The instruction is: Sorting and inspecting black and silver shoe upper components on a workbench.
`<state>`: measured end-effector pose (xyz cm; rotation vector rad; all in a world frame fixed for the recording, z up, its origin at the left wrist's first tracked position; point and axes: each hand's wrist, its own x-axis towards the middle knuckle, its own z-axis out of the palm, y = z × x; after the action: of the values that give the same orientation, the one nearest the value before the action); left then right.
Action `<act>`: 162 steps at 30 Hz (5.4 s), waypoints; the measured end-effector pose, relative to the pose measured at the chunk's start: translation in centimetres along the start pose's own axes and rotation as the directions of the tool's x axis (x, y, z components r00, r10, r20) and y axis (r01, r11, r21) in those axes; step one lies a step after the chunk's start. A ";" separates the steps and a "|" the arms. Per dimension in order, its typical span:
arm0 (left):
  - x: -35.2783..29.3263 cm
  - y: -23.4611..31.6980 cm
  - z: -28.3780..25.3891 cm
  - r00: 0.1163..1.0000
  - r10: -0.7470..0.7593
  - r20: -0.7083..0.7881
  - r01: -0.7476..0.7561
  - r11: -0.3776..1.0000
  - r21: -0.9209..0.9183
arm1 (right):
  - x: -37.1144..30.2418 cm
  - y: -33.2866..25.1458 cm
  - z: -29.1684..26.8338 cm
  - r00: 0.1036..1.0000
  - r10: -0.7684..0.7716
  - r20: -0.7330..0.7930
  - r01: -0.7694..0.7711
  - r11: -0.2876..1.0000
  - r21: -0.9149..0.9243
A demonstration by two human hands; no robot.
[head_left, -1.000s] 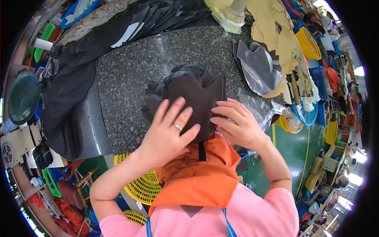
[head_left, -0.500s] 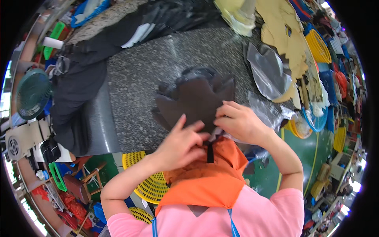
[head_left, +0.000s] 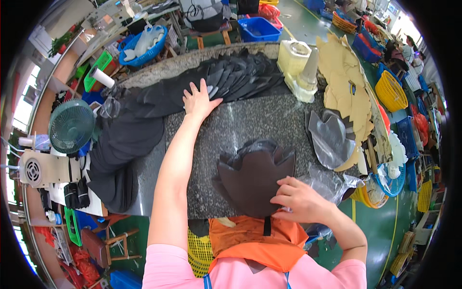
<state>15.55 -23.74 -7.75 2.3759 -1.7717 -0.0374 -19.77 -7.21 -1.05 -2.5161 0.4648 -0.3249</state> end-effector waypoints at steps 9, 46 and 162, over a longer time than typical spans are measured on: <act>-0.2 2.5 -4.0 0.884 0.456 -0.097 -0.388 0.835 0.390 | -0.4 0.1 0.5 0.997 0.020 -0.070 -0.022 0.999 -0.032; -6.4 -4.2 -4.8 0.754 0.655 -0.036 -0.648 0.735 -0.197 | 2.1 0.5 -0.4 0.979 -0.038 -0.199 0.026 0.998 -0.060; -28.4 10.8 -7.5 0.706 0.387 0.593 0.621 -0.740 -0.257 | -2.8 -3.8 2.4 0.588 0.798 0.131 -0.098 -0.090 0.991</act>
<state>-1.99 1.32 -1.16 0.5920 0.1408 -1.8443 -20.55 -1.96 -1.22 -0.6596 0.9648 -0.7383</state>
